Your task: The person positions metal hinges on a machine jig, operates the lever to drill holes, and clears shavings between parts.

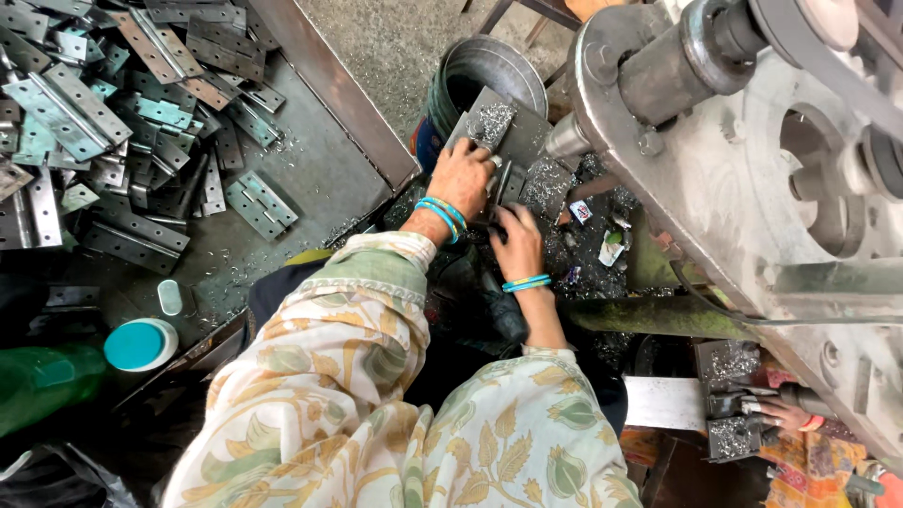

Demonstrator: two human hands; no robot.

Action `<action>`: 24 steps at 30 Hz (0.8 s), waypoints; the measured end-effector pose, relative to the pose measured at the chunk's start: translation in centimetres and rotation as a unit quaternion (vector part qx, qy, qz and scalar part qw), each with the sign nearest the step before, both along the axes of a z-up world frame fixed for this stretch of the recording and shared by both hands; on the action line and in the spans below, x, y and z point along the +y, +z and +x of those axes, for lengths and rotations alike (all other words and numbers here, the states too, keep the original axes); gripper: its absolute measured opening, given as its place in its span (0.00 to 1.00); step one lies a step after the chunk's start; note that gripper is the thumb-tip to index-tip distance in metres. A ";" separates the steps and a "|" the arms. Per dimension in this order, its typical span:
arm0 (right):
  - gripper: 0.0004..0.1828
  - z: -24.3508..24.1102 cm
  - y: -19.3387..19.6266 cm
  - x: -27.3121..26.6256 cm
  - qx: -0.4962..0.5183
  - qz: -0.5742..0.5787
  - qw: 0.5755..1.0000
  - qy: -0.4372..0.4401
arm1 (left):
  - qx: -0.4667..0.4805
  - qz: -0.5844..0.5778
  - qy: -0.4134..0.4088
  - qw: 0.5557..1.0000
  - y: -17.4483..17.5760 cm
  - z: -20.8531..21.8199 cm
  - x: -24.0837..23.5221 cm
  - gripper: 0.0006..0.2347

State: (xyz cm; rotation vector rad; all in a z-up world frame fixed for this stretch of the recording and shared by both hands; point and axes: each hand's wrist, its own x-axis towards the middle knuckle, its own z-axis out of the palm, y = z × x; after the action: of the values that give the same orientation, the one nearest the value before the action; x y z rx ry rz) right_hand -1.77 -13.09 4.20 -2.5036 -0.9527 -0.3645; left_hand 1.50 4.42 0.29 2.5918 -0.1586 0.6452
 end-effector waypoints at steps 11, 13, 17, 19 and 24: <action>0.33 -10.8 7.5 -2.4 0.179 -0.152 0.972 0.026 | 0.095 0.183 -0.040 0.978 -0.7 -2.1 -2.9 0.14; 0.34 -11.9 6.6 -2.6 0.184 -0.140 0.973 0.003 | 0.086 0.185 -0.028 0.979 -0.9 -1.5 -3.3 0.14; 0.35 -12.6 5.4 -2.6 0.179 -0.100 0.977 -0.058 | 0.046 0.146 0.026 0.988 -1.9 0.7 -4.1 0.15; 0.38 -12.7 5.3 -2.5 0.176 -0.112 0.975 -0.078 | 0.037 0.144 0.044 0.988 -2.2 1.8 -4.4 0.15; 0.42 -13.0 6.2 -2.3 0.183 -0.127 0.968 -0.117 | 0.047 0.108 0.040 0.992 -0.9 0.8 -4.2 0.19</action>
State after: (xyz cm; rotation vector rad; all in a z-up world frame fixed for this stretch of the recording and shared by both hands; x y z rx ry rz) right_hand -14.80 -15.36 10.38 -2.7890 -0.5882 0.1634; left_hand 2.28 0.25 -0.59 2.8438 -0.0992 0.5602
